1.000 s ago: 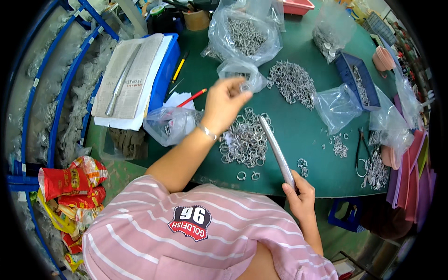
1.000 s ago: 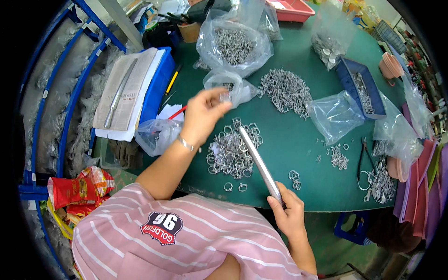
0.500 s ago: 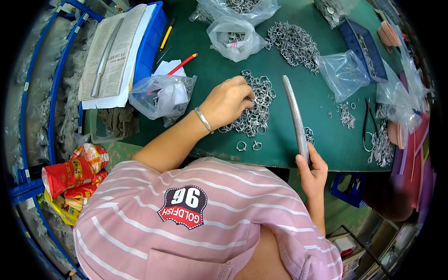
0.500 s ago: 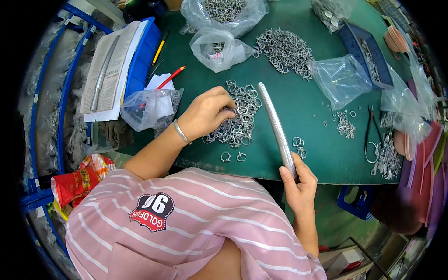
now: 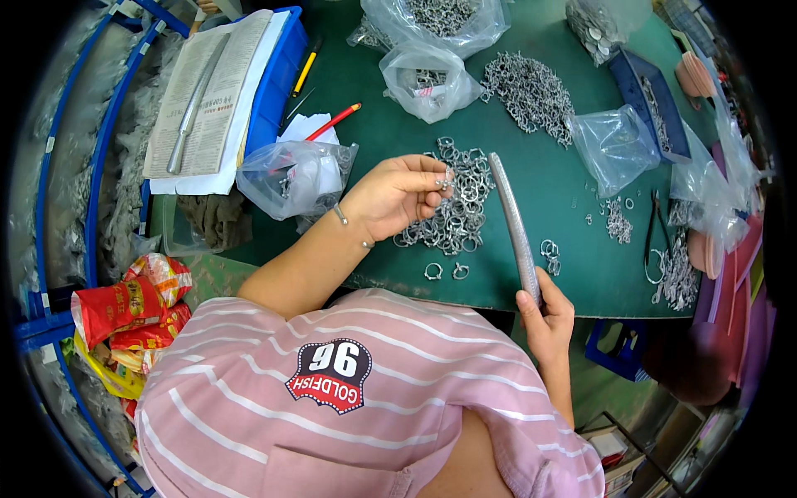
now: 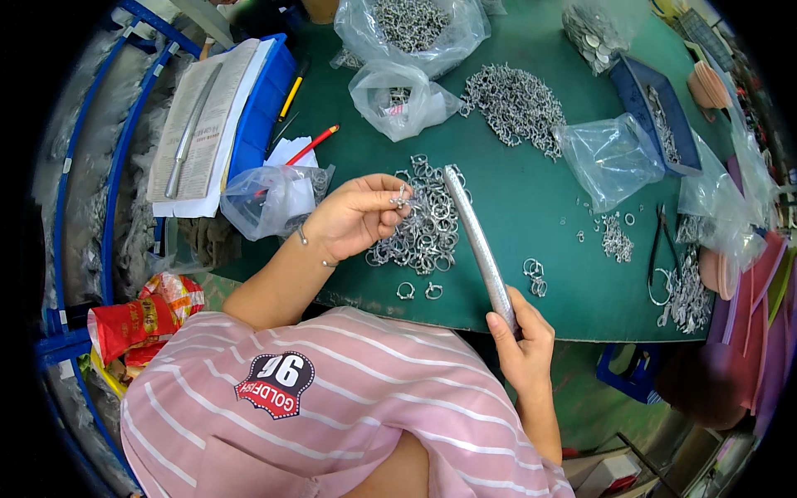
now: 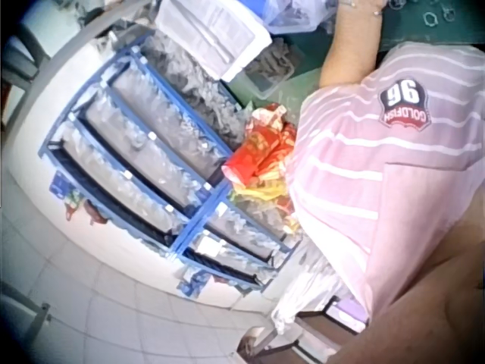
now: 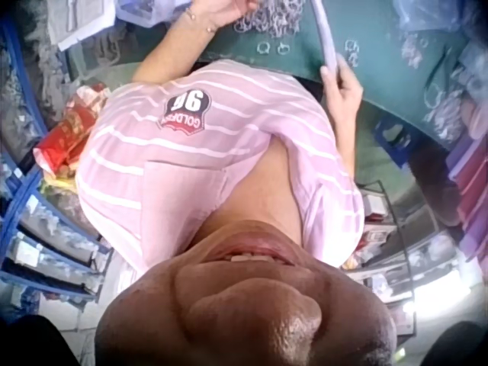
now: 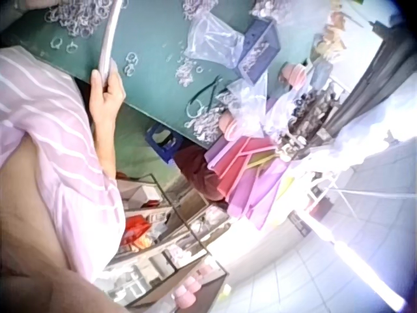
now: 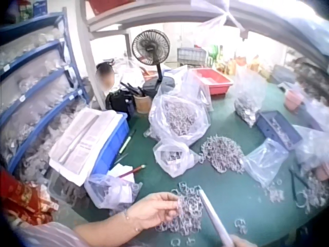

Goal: The person repeatedly picks up small metal rings from a pile on a green workbench and presses them against a cylindrical metal rod to shape or smooth them. The person handles the rings one at a time, placing each back on the table after treatment.

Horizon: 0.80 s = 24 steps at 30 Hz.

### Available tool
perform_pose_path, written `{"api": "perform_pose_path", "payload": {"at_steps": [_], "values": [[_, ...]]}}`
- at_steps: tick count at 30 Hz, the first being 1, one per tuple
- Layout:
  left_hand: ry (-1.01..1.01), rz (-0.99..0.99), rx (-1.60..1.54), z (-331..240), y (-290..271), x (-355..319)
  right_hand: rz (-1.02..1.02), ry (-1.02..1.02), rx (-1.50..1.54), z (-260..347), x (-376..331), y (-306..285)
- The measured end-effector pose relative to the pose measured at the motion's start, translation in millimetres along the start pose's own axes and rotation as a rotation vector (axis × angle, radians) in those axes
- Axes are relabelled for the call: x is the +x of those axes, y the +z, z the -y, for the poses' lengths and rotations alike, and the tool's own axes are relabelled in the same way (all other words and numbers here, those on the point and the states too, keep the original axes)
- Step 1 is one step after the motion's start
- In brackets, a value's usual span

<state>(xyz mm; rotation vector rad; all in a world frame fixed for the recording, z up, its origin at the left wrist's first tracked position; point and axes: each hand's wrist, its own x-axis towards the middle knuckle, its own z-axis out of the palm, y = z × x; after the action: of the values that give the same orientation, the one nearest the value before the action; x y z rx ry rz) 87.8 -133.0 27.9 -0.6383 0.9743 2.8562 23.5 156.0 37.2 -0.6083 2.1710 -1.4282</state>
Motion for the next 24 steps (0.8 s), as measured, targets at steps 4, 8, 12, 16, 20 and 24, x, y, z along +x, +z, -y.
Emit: {"api": "perform_pose_path", "payload": {"at_steps": [4,8,12,16,20,24], "values": [[0.04,0.0,0.001,4.1,0.0,1.4,0.042,0.008,-0.055,-0.2,0.4,-1.4],[0.026,0.032,-0.07,5.7,4.2,3.4,0.068,0.011,-0.113,2.1,1.0,-0.1],[0.054,0.079,-0.052,9.4,1.8,5.3,0.08,0.089,-0.01,-3.3,1.2,5.1],[0.064,0.102,-0.068,14.1,2.0,3.8,0.054,0.112,0.07,1.2,-0.6,7.9],[0.121,0.133,-0.149,17.6,3.1,2.7,0.057,0.121,0.081,-5.2,2.0,7.7],[0.109,0.133,-0.161,22.0,6.5,4.2,-0.023,0.185,0.188,-12.6,3.6,13.8]]}}
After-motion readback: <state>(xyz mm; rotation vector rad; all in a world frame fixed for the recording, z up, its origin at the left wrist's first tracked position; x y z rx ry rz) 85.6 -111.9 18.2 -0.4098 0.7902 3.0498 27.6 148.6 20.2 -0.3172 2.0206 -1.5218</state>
